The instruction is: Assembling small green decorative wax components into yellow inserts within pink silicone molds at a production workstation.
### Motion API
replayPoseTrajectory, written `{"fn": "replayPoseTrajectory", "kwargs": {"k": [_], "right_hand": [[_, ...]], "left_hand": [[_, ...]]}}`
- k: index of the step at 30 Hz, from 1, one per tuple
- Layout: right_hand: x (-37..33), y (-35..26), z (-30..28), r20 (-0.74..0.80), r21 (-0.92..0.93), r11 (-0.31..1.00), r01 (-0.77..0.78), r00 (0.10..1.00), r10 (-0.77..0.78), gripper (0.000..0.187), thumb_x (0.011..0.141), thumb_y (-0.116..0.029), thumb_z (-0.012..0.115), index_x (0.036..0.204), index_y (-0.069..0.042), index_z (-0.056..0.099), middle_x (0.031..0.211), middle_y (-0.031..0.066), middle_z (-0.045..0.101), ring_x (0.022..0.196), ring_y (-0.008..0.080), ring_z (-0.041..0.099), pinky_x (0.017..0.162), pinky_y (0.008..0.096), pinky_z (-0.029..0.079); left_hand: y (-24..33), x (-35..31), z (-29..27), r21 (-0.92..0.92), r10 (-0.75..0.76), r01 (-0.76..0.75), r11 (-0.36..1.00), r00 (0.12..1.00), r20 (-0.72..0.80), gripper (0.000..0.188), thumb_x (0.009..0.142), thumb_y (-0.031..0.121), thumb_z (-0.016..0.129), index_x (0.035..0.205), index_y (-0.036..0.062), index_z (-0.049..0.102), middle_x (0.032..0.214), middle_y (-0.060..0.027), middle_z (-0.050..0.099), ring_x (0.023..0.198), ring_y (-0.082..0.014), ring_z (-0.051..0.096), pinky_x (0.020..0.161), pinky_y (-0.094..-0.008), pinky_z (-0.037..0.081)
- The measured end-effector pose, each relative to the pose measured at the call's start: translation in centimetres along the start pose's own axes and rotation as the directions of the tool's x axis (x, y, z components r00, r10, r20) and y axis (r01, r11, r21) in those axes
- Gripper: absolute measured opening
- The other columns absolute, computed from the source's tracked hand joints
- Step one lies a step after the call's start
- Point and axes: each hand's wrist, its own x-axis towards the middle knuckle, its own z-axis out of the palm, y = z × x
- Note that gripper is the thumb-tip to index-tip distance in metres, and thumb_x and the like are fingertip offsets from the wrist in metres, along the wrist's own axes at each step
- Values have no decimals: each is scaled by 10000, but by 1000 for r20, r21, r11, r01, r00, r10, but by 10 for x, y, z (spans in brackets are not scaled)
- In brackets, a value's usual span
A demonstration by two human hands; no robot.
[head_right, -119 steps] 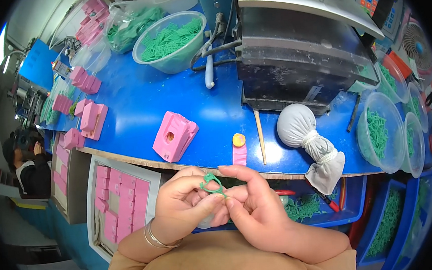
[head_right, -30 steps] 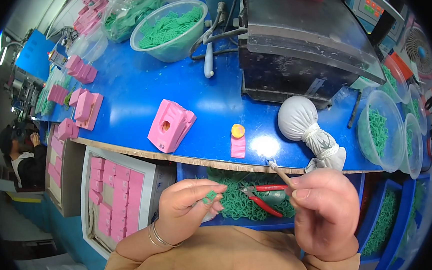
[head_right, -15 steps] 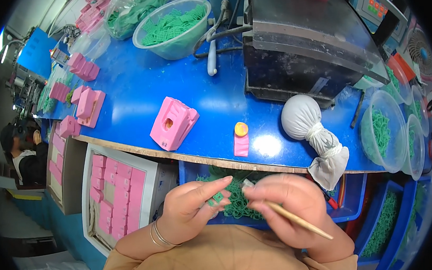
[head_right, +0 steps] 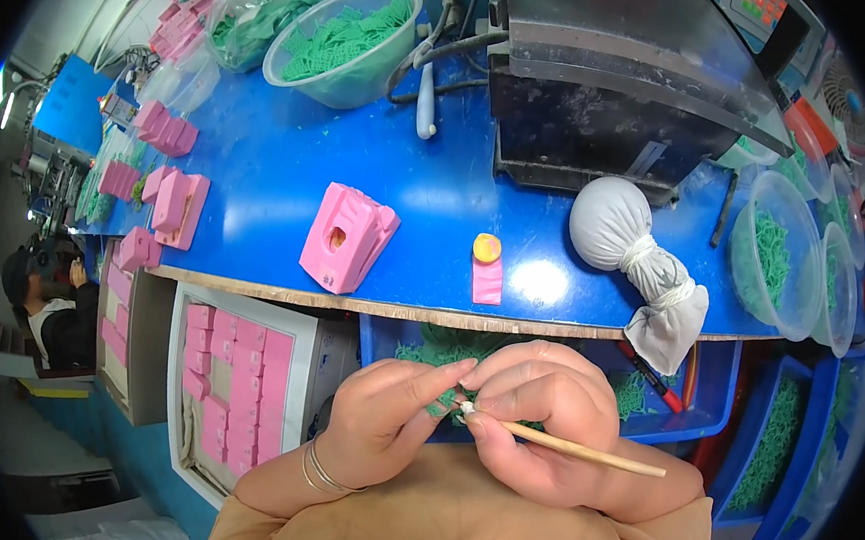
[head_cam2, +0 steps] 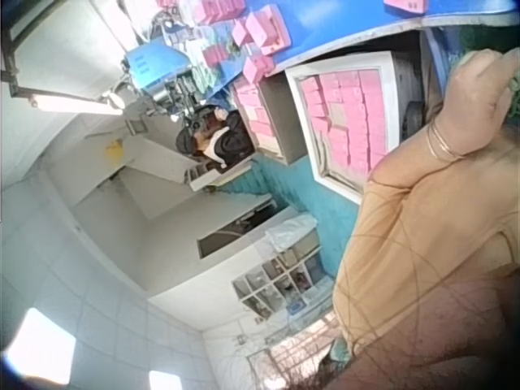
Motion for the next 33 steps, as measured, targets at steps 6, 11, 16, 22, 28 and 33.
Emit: {"fn": "replayPoseTrajectory", "kwargs": {"k": [6, 11, 16, 22, 28, 33], "right_hand": [[-4, 0, 3, -4, 41, 998, -46, 999, 46, 175, 734, 45, 632, 809, -9, 483, 704, 107, 609, 764, 295, 658, 666, 359, 540], [-3, 0, 3, 6, 37, 998, -58, 998, 57, 182, 734, 48, 631, 817, -8, 479, 703, 110, 610, 768, 303, 661, 688, 370, 545], [-3, 0, 2, 22, 19, 998, -64, 998, 64, 181, 735, 40, 639, 818, -14, 487, 713, 107, 617, 784, 296, 662, 686, 355, 542], [-1, -3, 1, 51, -11, 997, -82, 995, 82, 186, 731, 29, 650, 825, -18, 496, 729, 105, 619, 805, 296, 658, 695, 348, 538], [-1, -3, 2, 52, 2, 997, -81, 995, 81, 179, 720, 25, 658, 827, -10, 520, 734, 102, 612, 796, 293, 648, 703, 350, 531], [-1, -2, 3, 45, -3, 996, -87, 995, 87, 157, 725, 20, 651, 816, -8, 527, 733, 102, 612, 793, 292, 648, 692, 343, 527]], "left_hand": [[-1, -2, 2, 7, 36, -36, 999, 999, -39, 504, 680, -74, 592, 1169, 42, 560, 902, -98, 644, 752, -263, 614, 661, -340, 478], [0, -2, 1, 10, 27, -27, 1000, 999, -22, 495, 675, -32, 639, 1158, 32, 555, 893, -103, 610, 778, -275, 591, 682, -363, 476], [-1, -3, 1, 16, 29, -29, 999, 999, -22, 496, 674, -32, 639, 1159, 30, 554, 895, -104, 607, 773, -276, 587, 679, -364, 474], [-2, -4, 2, 16, 31, -31, 999, 999, -24, 491, 678, -31, 627, 1160, 26, 553, 879, -102, 600, 763, -275, 581, 670, -364, 471], [-2, -3, 2, 21, 27, -26, 999, 999, -21, 479, 684, -37, 613, 1155, 19, 553, 841, -99, 585, 745, -274, 574, 655, -363, 469], [-1, -1, 2, 24, 35, -34, 999, 999, -34, 477, 681, -42, 608, 1151, 17, 552, 806, -98, 567, 722, -276, 566, 639, -363, 466]]}}
